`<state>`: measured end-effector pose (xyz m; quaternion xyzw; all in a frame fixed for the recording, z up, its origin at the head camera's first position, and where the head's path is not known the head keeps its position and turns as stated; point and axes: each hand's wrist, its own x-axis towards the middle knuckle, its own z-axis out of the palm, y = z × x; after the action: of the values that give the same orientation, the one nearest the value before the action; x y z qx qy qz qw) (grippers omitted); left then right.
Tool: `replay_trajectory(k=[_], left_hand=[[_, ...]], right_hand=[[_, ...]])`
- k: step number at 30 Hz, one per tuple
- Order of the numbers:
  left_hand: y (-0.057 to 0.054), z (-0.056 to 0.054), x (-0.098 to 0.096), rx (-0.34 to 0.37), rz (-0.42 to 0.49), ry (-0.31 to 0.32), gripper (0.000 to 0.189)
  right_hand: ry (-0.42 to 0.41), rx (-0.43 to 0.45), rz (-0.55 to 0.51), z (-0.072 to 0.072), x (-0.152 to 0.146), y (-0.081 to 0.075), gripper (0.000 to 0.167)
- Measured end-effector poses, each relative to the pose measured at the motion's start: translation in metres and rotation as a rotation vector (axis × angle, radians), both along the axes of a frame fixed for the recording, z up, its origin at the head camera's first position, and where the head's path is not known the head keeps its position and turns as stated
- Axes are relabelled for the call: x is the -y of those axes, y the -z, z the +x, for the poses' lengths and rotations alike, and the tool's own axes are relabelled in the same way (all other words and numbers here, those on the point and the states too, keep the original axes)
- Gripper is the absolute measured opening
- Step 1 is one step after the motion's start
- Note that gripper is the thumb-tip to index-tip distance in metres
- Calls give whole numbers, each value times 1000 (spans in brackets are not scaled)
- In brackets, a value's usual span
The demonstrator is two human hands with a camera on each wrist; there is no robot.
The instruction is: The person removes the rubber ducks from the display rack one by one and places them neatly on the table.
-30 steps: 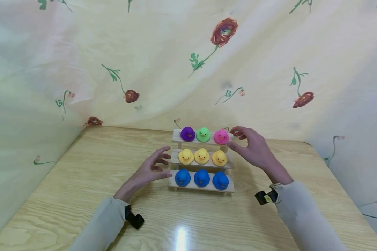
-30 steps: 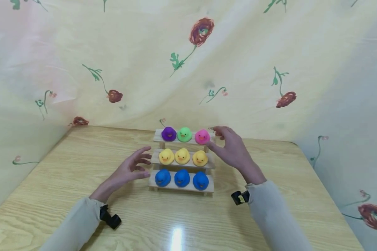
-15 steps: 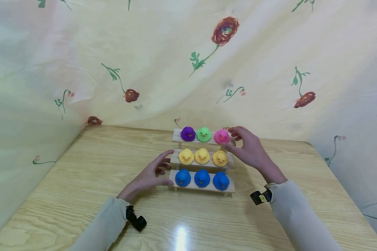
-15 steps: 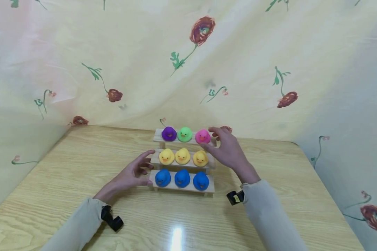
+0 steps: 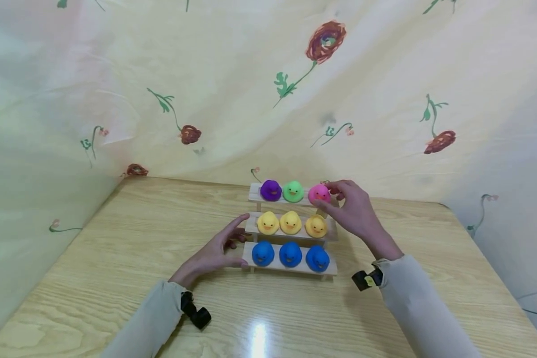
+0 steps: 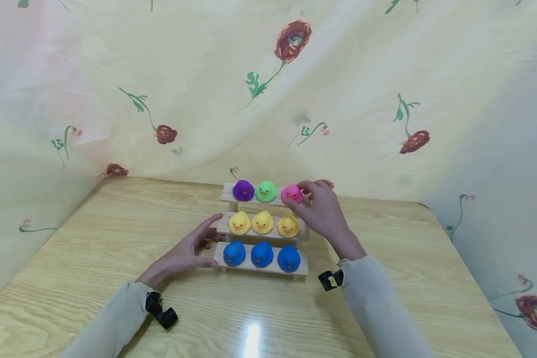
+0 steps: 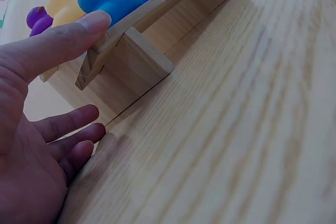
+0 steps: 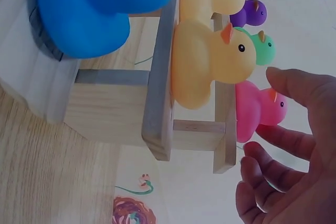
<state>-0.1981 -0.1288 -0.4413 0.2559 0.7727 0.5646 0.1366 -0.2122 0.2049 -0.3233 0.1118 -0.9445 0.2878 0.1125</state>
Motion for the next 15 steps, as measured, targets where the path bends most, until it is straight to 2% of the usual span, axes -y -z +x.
replay_trajectory(k=[15], left_hand=[[6, -1, 2, -6, 16, 25, 105]], right_hand=[[29, -26, -16, 4, -4, -4, 49]])
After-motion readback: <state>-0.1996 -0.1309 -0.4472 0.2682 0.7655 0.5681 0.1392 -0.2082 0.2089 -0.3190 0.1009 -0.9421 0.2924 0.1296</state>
